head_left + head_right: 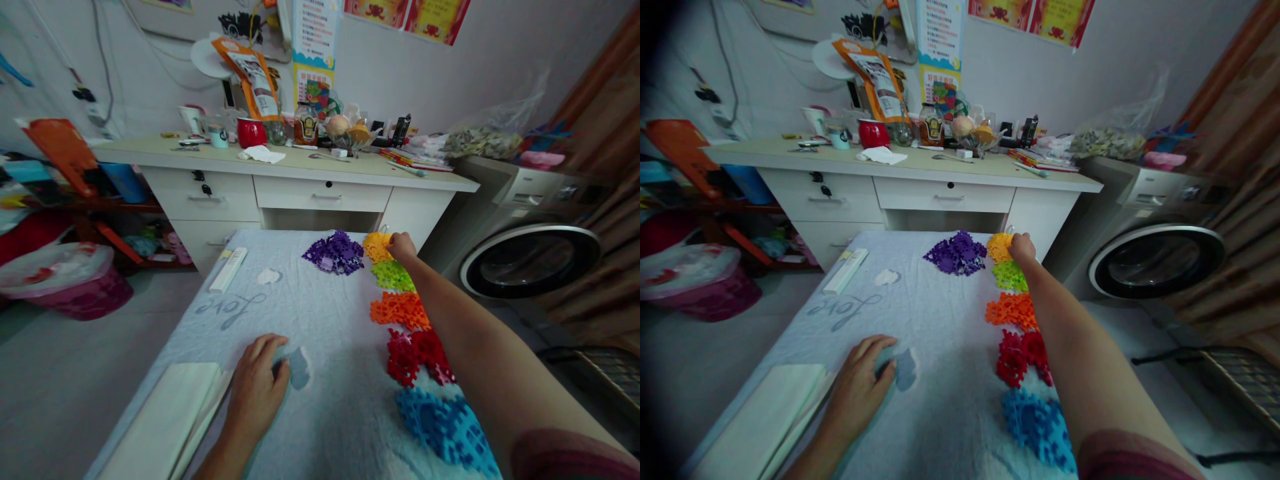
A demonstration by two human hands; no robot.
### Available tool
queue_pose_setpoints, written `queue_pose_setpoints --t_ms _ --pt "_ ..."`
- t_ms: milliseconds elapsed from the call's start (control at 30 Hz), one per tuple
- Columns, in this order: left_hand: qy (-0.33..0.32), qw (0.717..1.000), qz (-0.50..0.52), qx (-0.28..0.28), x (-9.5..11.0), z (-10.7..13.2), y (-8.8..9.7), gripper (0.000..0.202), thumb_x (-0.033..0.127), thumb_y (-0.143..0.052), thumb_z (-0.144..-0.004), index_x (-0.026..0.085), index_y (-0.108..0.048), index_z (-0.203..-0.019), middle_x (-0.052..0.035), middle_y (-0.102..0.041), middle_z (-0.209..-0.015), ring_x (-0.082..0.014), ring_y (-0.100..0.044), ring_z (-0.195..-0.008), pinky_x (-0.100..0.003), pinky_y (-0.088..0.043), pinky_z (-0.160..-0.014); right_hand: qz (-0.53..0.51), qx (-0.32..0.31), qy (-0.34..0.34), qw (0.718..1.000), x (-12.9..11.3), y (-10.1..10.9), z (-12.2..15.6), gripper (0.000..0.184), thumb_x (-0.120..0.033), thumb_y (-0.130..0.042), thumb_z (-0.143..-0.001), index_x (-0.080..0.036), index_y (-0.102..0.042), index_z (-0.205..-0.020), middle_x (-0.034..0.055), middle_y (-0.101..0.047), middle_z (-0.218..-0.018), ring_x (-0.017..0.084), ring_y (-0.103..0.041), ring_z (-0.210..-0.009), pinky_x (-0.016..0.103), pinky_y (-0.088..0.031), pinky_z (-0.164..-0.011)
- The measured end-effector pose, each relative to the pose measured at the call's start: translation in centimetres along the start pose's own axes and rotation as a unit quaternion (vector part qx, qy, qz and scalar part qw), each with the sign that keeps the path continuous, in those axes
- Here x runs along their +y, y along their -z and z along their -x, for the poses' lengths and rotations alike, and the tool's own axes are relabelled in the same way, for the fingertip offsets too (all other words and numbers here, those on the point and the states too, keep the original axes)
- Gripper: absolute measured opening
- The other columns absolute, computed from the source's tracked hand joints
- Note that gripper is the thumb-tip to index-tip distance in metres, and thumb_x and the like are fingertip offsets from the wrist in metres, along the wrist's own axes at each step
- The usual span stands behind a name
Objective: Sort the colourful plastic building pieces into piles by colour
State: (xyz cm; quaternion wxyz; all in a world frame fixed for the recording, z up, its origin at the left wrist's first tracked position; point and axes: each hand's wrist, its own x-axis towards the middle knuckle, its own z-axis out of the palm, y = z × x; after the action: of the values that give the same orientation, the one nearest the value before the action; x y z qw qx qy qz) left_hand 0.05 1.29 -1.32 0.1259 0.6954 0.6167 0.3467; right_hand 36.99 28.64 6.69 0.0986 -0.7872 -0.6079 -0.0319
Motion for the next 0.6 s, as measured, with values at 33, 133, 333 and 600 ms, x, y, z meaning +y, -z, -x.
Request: queue_pose_setpoints --t_ms 33,133,333,600 --pt "0.0 1.0 -0.001 -0.001 0.0 0.0 0.0 0.028 0.026 -0.054 -0.081 0.024 -0.064 -0.106 -0.006 -0.063 -0.111 -0.0247 -0.057 -0.108 -0.042 -0.047 -0.096 0.003 -0.007 0.013 1.0 -0.1 0.3 -0.1 0.023 -0.027 -0.061 -0.085 -0.016 -0.067 -0.105 0.0126 -0.062 -0.112 0.019 -0.062 -0.093 0.025 -0.046 -0.075" --pt "-0.002 1.0 -0.004 0.0 0.0 0.0 0.0 0.028 0.026 -0.054 -0.08 0.024 -0.064 -0.106 -0.0058 -0.063 -0.111 -0.0248 -0.057 -0.108 -0.042 -0.047 -0.096 0.033 -0.062 0.065 0.995 -0.7 1.1 -0.4 0.022 -0.032 -0.066 -0.082 -0.017 -0.068 -0.098 0.0098 -0.068 -0.101 0.02 -0.063 -0.093 0.025 -0.045 -0.075" --pt "0.005 1.0 0.002 -0.004 0.2 0.0 0.1 0.028 0.026 -0.054 -0.08 0.023 -0.064 -0.106 -0.0064 -0.063 -0.11 -0.0247 -0.057 -0.107 -0.044 -0.047 -0.096 0.101 -0.114 0.09 0.984 -1.8 0.7 -0.7 0.038 -0.031 -0.077 -0.075 -0.014 -0.067 -0.107 0.0149 -0.068 -0.11 0.023 -0.064 -0.102 0.028 -0.048 -0.08" --pt "0.005 1.0 0.002 -0.014 0.1 0.0 0.2 0.028 0.026 -0.053 -0.081 0.022 -0.064 -0.107 -0.0062 -0.062 -0.112 -0.0246 -0.056 -0.108 -0.044 -0.046 -0.097 0.11 -0.099 0.075 0.986 -0.9 -0.2 -1.0 0.041 -0.031 -0.075 -0.079 -0.011 -0.067 -0.114 0.02 -0.066 -0.116 0.028 -0.063 -0.11 0.032 -0.049 -0.085"
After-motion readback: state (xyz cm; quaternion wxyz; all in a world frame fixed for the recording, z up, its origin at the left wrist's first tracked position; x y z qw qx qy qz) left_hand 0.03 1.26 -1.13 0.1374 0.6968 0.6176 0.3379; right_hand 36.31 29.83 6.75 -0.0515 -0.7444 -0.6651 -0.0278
